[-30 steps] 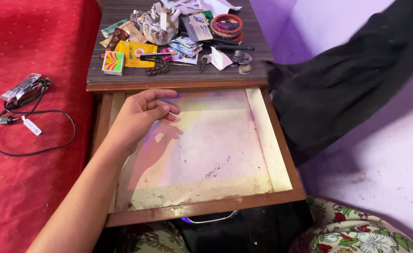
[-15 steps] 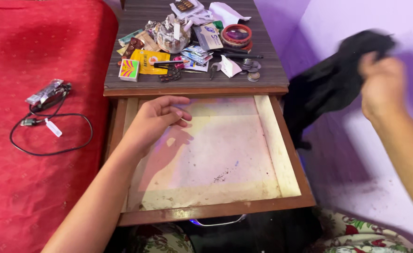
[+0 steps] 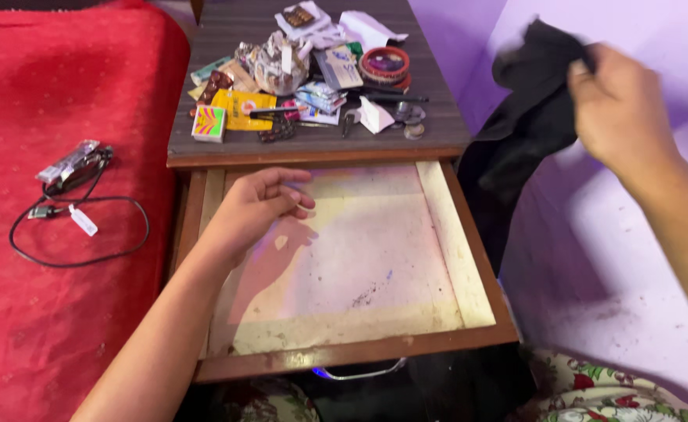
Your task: The person cleans the inside of a wooden drawer using a black cloth. They wipe the bottom and sides of the drawer repeatedly, then place coins and a hair clip inside the drawer.
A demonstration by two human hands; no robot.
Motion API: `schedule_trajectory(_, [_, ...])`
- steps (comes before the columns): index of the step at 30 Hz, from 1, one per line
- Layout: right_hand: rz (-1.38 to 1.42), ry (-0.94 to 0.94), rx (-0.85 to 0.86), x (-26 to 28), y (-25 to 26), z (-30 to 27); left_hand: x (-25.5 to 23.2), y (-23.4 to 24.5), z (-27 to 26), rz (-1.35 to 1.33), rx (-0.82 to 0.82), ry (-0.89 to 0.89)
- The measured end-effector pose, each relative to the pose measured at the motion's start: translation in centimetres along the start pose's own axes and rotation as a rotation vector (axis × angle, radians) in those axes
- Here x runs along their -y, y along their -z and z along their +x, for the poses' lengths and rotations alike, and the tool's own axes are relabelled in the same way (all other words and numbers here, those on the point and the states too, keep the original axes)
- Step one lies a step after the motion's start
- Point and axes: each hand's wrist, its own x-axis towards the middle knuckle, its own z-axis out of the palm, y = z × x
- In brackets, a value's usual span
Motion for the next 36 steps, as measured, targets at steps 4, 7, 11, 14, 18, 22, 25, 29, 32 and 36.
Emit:
schedule_trajectory(4, [0.396,-0.016,0.125,4.8,1.1,0.3,0.3,0.2,0.0,0.003,-0.007,0.021])
schedule_trajectory(7, [0.668,0.167,0.195,7.7,1.5,-1.1,0.5,0.3,0.2,-0.03,-0.004,0.009])
schedule_trajectory(11, [0.423,0.504,0.506,9.9,-1.4,-4.2,0.8,0.6,0.3,-0.056,-0.013,0.002])
schedule_trajectory(14, [0.242,0.755,0.882,10.2,-6.5,-6.0,1.1,0.5,0.4,-0.07,-0.01,0.012])
schedule_trajectory(18, [0.326,1.042,1.389,8.5,-9.8,-6.3,1.3,0.4,0.5,-0.055,-0.003,-0.002])
schedule_trajectory(22, [0.28,1.347,1.624,7.2,-10.6,-6.7,1.3,0.7,0.6,-0.058,0.006,0.017])
schedule_trajectory(25, [0.255,1.552,1.659,7.0,-12.1,-7.3,1.6,0.7,0.6,-0.056,0.027,-0.027])
schedule_trajectory(29, [0.328,1.579,1.512,7.4,-13.7,-8.3,1.4,0.6,0.8,-0.056,-0.001,-0.022])
schedule_trajectory(32, [0.386,1.608,1.451,8.4,-15.8,-9.7,1.3,0.5,0.7,-0.052,-0.009,-0.026])
schedule_trajectory(36, [0.43,1.582,1.368,10.2,-18.3,-11.3,1.3,0.6,1.0,-0.081,-0.043,-0.033])
